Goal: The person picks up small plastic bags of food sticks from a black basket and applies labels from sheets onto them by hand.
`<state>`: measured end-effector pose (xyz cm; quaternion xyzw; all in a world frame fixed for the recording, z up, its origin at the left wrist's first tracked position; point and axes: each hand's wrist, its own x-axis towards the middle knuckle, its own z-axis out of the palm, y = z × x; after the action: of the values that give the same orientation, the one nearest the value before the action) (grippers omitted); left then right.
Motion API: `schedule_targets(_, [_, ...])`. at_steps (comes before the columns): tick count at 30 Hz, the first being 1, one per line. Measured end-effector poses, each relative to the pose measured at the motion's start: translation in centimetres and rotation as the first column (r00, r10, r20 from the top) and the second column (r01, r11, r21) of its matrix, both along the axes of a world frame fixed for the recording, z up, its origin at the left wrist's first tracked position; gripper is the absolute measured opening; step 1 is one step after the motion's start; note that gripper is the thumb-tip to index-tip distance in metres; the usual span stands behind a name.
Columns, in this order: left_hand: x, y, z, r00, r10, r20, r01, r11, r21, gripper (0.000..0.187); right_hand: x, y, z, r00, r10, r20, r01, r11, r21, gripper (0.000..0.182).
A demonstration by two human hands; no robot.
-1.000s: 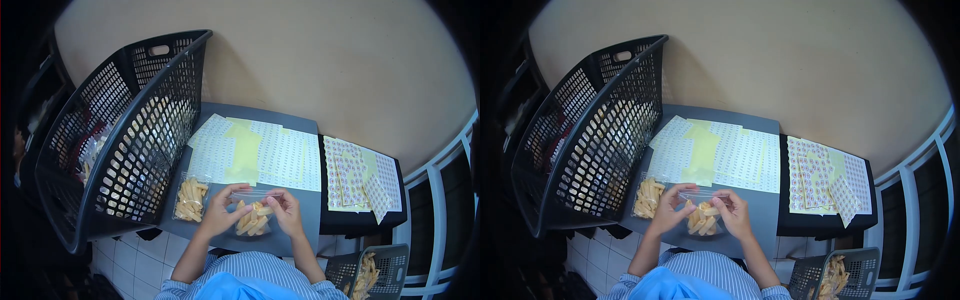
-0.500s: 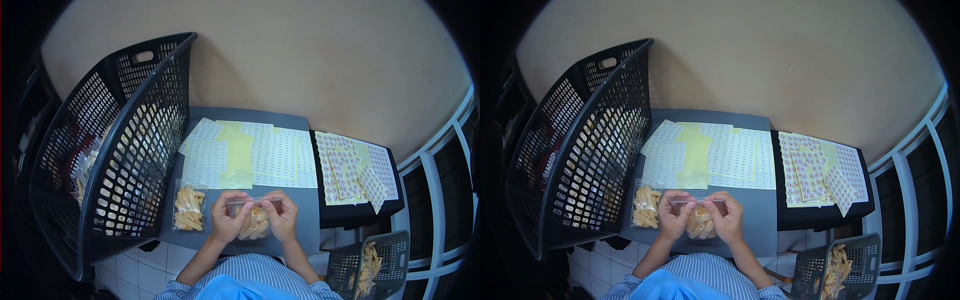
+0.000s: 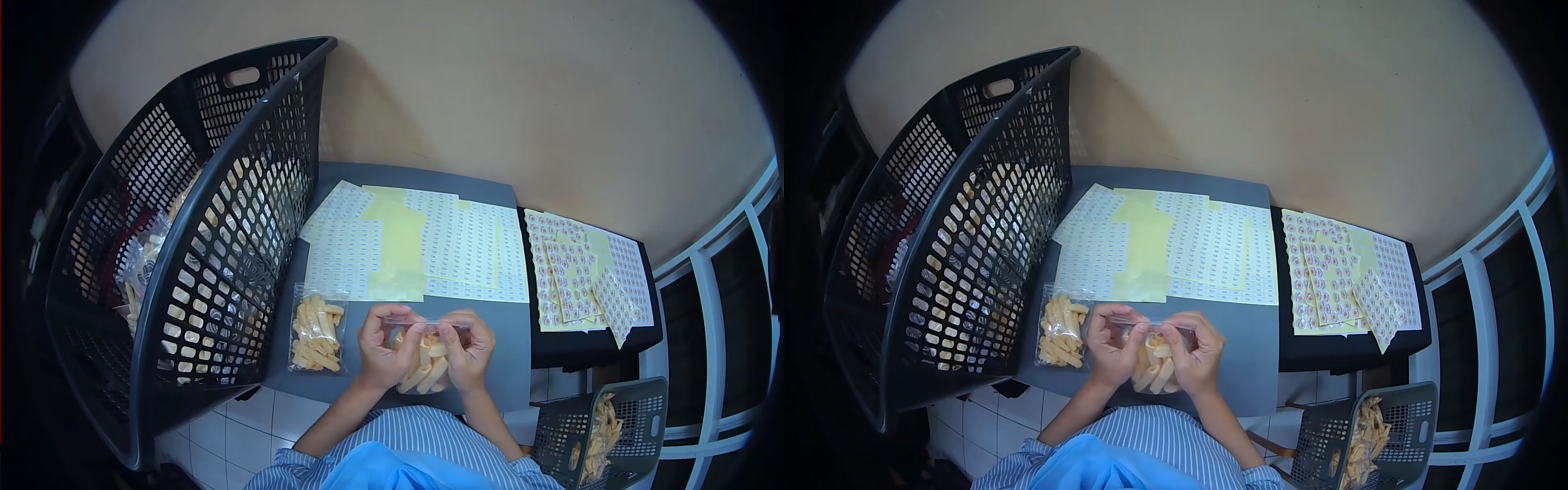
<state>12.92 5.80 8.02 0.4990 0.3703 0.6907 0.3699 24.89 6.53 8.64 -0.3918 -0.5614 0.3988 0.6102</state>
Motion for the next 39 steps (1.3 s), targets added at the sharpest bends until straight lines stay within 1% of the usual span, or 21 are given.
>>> schedule_targets(1, [0.1, 0.0, 0.0, 1.0, -0.028, -0.005, 0.027, 0.999, -0.038, 0.031, -0.1, 0.0, 0.0, 1.0, -0.004, 0.003, 0.004, 1.0, -0.004, 0.006])
schedule_targets(3, [0.1, 0.1, 0.1, 0.999, -0.038, 0.017, 0.039, 0.998, -0.056, 0.033, -0.3, 0.2, 0.2, 0.996, 0.026, -0.083, -0.029, 0.999, -0.043, 0.007])
schedule_targets(5, [0.1, 0.3, 0.3, 0.998, -0.047, 0.036, 0.05, 0.996, -0.07, 0.036, -0.1, 0.3, 0.3, 0.997, 0.035, -0.071, -0.039, 0.998, -0.058, 0.008])
schedule_targets(7, [-0.1, 0.3, 0.5, 1.0, -0.021, -0.006, 0.021, 0.999, -0.041, 0.036, 0.1, 0.3, 0.6, 0.997, 0.048, -0.059, -0.052, 0.996, -0.074, 0.009])
schedule_targets(11, [0.0, 0.3, 0.7, 0.999, -0.041, -0.002, 0.041, 0.999, -0.027, 0.037, 0.4, 0.2, 0.5, 0.996, 0.07, -0.053, -0.075, 0.993, -0.096, 0.009])
schedule_targets(14, [0.4, 0.4, 0.5, 1.0, -0.012, -0.012, 0.012, 1.0, -0.015, 0.038, 0.2, 0.3, 0.4, 0.996, 0.054, -0.076, -0.061, 0.993, -0.097, 0.007])
schedule_targets(16, [0.6, 0.4, 0.5, 0.998, 0.013, -0.062, -0.013, 1.0, -0.005, 0.039, 0.1, 0.4, 0.4, 0.994, 0.039, -0.098, -0.049, 0.994, -0.095, 0.006])
schedule_targets(19, [1.0, 0.5, 0.4, 0.997, 0.047, -0.062, -0.046, 0.999, 0.025, 0.038, 0.0, 0.5, 0.4, 0.995, 0.022, -0.097, -0.029, 0.996, -0.08, 0.005])
schedule_targets(24, [1.4, 0.7, 0.4, 0.996, 0.081, -0.022, -0.08, 0.996, 0.041, 0.033, 0.0, 0.7, 0.4, 0.989, 0.021, -0.149, -0.028, 0.999, -0.043, 0.005])
schedule_targets(29, [1.5, 0.7, 0.1, 0.997, 0.063, -0.047, -0.062, 0.998, 0.02, 0.033, 0.0, 0.8, 0.0, 0.995, -0.024, -0.099, 0.022, 1.0, -0.021, 0.005])
schedule_targets(30, [1.6, 0.8, -0.1, 0.997, 0.062, -0.045, -0.061, 0.998, 0.019, 0.035, 0.0, 0.9, 0.0, 0.995, -0.042, -0.092, 0.041, 0.999, -0.013, 0.006])
schedule_targets(32, [1.5, 1.0, -0.2, 0.997, 0.063, -0.044, -0.062, 0.998, 0.02, 0.037, 0.1, 1.0, 0.0, 0.995, -0.028, -0.1, 0.026, 0.999, -0.023, 0.006])
schedule_targets(34, [1.2, 1.2, 0.1, 0.995, 0.044, -0.089, -0.042, 0.999, 0.022, 0.049, 0.4, 1.3, 0.1, 0.994, -0.014, -0.108, 0.01, 0.999, -0.035, 0.006])
schedule_targets(35, [1.1, 1.4, 0.6, 0.995, 0.046, -0.089, -0.044, 0.999, 0.021, 0.049, 0.7, 1.5, 0.0, 0.996, 0.019, -0.081, -0.022, 0.999, -0.033, 0.006])
schedule_targets(37, [1.1, 1.5, 1.7, 0.998, -0.05, -0.026, 0.049, 0.998, -0.024, 0.063, 1.0, 1.6, -0.2, 0.997, 0.055, -0.056, -0.057, 0.998, -0.035, 0.006])
schedule_targets(39, [1.0, 1.7, 0.9, 0.997, -0.064, -0.047, 0.061, 0.996, -0.058, 0.067, 1.1, 1.9, -0.3, 0.996, 0.09, -0.006, -0.09, 0.996, -0.007, 0.007])
